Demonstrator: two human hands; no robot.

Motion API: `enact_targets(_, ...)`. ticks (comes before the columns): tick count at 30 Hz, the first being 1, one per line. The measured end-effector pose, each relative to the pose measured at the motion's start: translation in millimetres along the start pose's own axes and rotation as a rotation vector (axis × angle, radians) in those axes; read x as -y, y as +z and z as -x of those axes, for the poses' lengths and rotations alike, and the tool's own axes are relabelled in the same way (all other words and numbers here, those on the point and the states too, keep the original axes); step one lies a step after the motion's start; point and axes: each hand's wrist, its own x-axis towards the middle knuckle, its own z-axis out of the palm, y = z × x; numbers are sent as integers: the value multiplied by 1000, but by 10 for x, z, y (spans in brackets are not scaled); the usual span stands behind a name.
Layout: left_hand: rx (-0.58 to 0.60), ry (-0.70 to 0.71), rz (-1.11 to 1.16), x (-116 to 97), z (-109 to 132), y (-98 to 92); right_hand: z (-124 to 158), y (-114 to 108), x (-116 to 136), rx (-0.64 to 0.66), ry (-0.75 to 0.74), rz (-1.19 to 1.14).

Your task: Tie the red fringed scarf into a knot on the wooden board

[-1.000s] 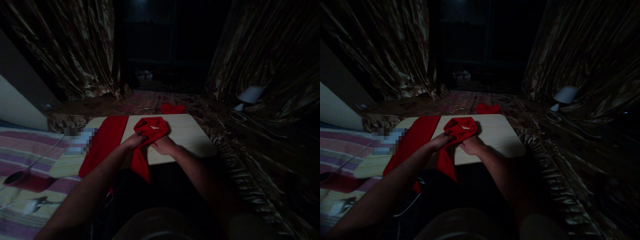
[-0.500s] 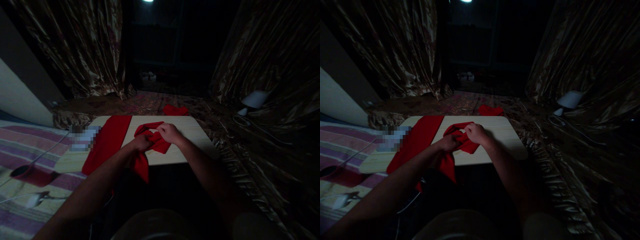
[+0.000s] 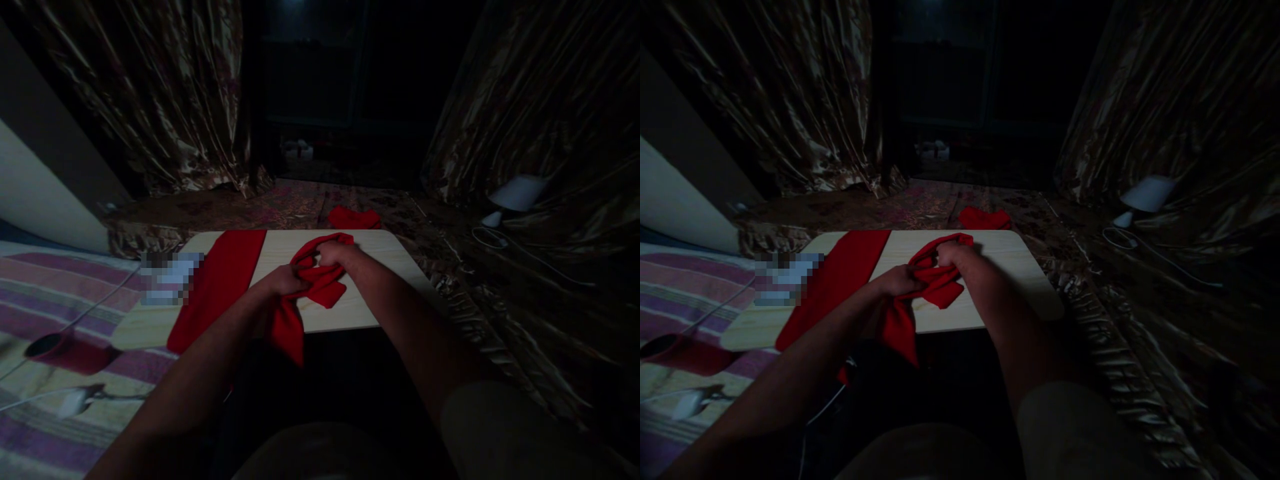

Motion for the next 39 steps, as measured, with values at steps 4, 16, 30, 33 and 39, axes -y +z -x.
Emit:
enact_targets(4,-19,15,-42,21,-75,42,63,26,-118,-51,-45,-90)
enact_targets(16,-80,49,-160,-11,106,126,570,857,100,-386,-153,-197)
enact_targets(30,-466,185,-583,-246,580,368,468,876,61,-345,-139,-274)
enact_targets(33,-351,324,-587,-353,486,322,407,810,9,-299,-118,-403)
enact_targets(39,-79,274,-604,-501,130,138,403,654,-56,-334,-58,-877)
